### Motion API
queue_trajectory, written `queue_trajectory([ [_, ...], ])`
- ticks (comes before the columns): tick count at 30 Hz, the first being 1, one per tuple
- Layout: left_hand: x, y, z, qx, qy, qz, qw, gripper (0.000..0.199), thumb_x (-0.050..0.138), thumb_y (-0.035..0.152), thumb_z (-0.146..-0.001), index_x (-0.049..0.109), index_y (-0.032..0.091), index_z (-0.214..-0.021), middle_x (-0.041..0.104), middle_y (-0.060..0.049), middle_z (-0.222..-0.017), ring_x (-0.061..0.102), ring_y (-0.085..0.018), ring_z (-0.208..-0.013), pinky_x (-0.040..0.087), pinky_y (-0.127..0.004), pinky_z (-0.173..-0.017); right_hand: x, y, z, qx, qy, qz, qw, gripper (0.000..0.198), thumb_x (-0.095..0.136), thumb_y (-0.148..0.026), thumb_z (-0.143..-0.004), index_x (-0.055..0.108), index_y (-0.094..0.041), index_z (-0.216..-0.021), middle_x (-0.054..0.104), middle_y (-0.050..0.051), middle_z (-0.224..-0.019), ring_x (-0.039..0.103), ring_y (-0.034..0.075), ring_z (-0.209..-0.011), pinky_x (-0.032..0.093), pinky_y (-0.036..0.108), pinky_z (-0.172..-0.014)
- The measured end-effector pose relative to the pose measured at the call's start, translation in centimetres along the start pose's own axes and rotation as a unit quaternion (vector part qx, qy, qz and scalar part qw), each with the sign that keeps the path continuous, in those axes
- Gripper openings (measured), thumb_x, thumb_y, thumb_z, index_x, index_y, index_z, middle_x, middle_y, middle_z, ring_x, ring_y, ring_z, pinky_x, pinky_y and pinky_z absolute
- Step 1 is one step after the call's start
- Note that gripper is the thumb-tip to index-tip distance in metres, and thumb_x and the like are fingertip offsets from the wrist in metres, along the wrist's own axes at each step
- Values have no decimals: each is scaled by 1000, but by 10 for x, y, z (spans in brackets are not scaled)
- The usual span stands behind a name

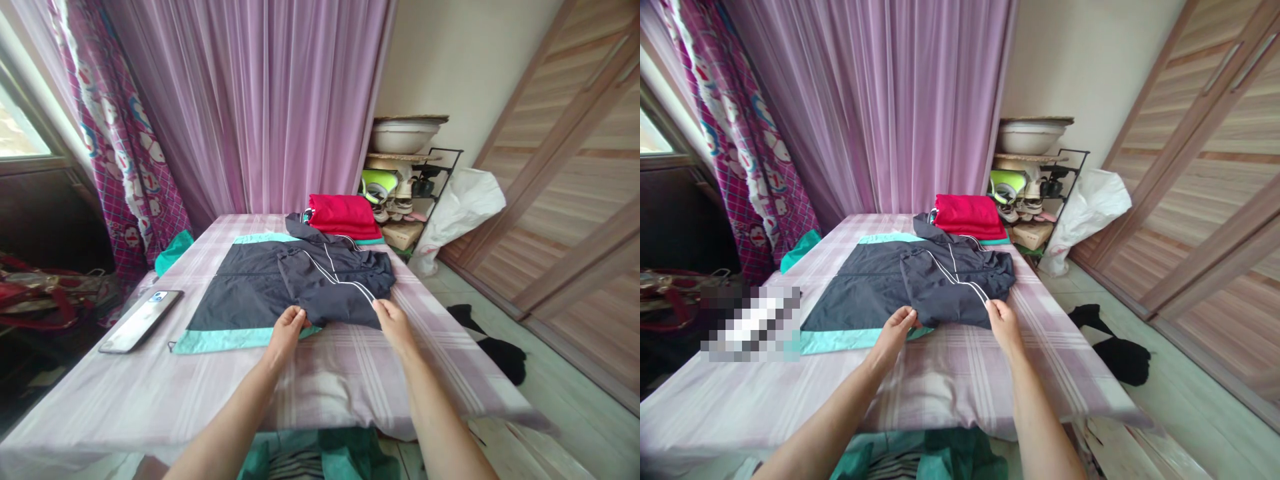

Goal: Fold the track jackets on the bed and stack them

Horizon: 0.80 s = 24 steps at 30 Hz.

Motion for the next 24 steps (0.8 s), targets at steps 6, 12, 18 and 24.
queue_trajectory([
  [6, 1, 0, 14, 44, -66, -122, 989, 44, 58, 64, -78, 61, 20, -78, 67, -2, -77, 60, -18, -79, 49, -31, -79, 3, 1, 9, -12, -60, 6, 998, 56, 53, -75, -70, 59, -20, -67, 47, -3, -54, 44, 14, -54, 35, 26, -52],
  [12, 10, 3, 22, 151, -98, -365, 913, 14, 64, 36, -81, 64, 22, -83, 72, -6, -96, 61, -24, -100, 32, -49, -110, -2, -18, -6, -34, 52, 3, 998, 62, 52, -80, -69, 62, -18, -71, 60, 3, -60, 54, 18, -60, 41, 29, -58],
  [18, -5, -8, 8, 101, -53, -275, 955, 27, 43, 41, -94, 60, 22, -86, 69, 0, -84, 63, -17, -85, 45, -40, -100, -6, -32, -18, -62, 80, 33, 994, 64, 47, -80, -72, 65, -19, -75, 67, 7, -66, 61, 21, -66, 44, 30, -63],
  [24, 15, -1, 29, 159, -121, -445, 873, 42, 71, 43, -77, 64, 27, -116, 67, -7, -129, 54, -30, -127, 18, -59, -118, -2, -11, -16, -14, 97, 2, 995, 72, 49, -85, -67, 67, -17, -81, 71, 10, -73, 64, 24, -70, 48, 33, -65],
])
Point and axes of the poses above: each hand's wrist, its own z-axis away from the middle knuckle, its own x-axis out of the palm, y = z × x, the point moved 4 cm from there along -z, towards the middle knuckle
